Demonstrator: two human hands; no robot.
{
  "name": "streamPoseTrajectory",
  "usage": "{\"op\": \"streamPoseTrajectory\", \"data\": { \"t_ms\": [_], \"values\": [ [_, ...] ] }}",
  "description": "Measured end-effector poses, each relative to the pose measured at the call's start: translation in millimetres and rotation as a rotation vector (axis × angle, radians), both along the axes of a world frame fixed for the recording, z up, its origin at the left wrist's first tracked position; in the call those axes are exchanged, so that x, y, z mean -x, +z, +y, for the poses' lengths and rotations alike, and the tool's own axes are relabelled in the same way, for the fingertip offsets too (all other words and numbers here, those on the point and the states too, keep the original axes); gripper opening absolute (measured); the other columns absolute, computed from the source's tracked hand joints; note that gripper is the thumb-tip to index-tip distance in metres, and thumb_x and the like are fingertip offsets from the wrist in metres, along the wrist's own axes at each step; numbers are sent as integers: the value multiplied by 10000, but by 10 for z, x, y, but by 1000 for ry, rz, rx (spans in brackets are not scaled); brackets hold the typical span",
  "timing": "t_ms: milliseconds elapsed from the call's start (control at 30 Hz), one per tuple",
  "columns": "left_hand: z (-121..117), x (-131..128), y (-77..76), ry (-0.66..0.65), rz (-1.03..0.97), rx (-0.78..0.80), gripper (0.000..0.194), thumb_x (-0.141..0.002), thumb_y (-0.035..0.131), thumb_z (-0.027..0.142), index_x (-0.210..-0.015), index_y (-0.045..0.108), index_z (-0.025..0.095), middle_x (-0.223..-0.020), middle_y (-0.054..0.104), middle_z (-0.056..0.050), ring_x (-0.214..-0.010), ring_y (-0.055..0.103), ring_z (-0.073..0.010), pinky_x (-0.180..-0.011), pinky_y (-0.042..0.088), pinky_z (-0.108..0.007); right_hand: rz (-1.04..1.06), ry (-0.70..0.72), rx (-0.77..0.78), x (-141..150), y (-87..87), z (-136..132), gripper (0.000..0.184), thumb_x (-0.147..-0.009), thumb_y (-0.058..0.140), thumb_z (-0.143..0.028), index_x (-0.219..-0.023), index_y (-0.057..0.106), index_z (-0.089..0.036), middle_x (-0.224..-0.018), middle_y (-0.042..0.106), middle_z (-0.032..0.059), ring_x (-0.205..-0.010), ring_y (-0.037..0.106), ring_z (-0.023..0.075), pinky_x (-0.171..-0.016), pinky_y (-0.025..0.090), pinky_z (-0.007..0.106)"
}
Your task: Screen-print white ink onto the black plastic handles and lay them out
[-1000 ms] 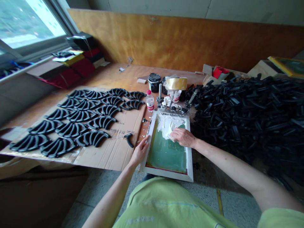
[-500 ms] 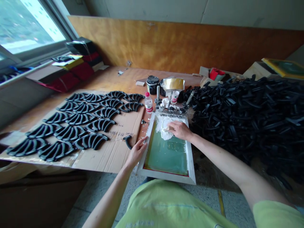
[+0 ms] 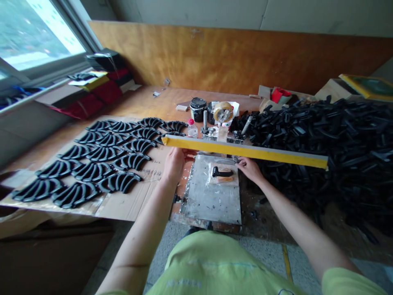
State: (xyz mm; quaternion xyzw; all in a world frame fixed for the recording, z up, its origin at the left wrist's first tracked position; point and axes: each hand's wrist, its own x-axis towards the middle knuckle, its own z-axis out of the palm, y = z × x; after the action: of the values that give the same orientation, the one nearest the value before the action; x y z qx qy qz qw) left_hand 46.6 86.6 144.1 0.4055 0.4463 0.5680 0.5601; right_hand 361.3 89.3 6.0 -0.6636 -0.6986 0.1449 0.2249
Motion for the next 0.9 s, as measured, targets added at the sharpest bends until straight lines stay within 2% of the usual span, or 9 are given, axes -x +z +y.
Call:
{"op": "streamPoseTrajectory", "data": {
  "t_ms": [100,267,367,433,533,600,667,767,900],
  "values": [
    [-98,-102,-275,83,-26,74,475,-844,508,539,-1159,543,185,-870,675,-43,-652,618,-114,-540,464,-200,-94,209,-9,347,-126,-221,282,-808,660,-314,-1080,641,-243,-988,665,49,-982,583,227,-876,446,374],
    [-763,-337,-945,-292,4,542,592,-790,546,635,-1153,542,167,-996,698,-127,-749,671,-185,-545,498,-254,-123,263,-175,953,51,-675,159,-901,556,-286,-1000,667,-234,-872,620,69,-925,539,231,-842,439,370],
    [-1010,-225,-1252,-255,31,624,565,-782,534,651,-1049,571,155,-954,706,-128,-749,679,-200,-515,475,-243,-104,540,-212,1148,119,-917,182,-914,542,-296,-1042,661,-245,-851,621,57,-889,538,212,-816,437,347],
    [-1006,79,-1423,-163,150,623,532,-779,531,643,-974,581,150,-865,715,-109,-667,664,-182,-461,415,-212,-112,571,-170,980,98,-949,172,-925,523,-261,-1014,669,-240,-862,636,45,-872,548,191,-811,438,328],
    [-839,783,-1673,13,381,677,529,-823,420,629,-824,603,132,-754,710,-104,-554,607,-150,-449,392,-212,-239,204,-39,242,-14,-860,188,-890,511,-128,-946,675,-202,-924,644,68,-892,555,192,-799,441,319],
    [-707,1234,-1830,129,520,746,535,-855,319,581,-726,588,137,-645,679,-96,-474,547,-141,-436,381,-225,-330,-39,93,-353,-128,-820,217,-803,613,-117,-1000,655,-198,-989,631,87,-952,554,220,-818,442,337],
    [-599,1531,-1961,152,678,796,498,-850,294,528,-669,568,153,-559,642,-91,-446,525,-160,-426,378,-246,-318,-123,236,-805,-258,-844,299,-753,677,-174,-1046,633,-215,-1003,627,69,-973,563,227,-806,449,330],
    [-485,1632,-2084,137,820,802,449,-833,297,494,-585,510,187,-468,574,-85,-448,537,-198,-420,380,-273,-288,-168,268,-1051,-420,-939,223,-791,648,-285,-1009,644,-237,-1009,631,65,-990,562,234,-787,453,332],
    [-360,1519,-2113,104,890,748,411,-817,331,474,-541,480,209,-472,568,-97,-480,575,-233,-445,405,-302,-297,-204,169,-908,-409,-932,206,-830,591,-334,-985,665,-220,-999,653,91,-996,550,264,-826,438,367]
  ]
}}
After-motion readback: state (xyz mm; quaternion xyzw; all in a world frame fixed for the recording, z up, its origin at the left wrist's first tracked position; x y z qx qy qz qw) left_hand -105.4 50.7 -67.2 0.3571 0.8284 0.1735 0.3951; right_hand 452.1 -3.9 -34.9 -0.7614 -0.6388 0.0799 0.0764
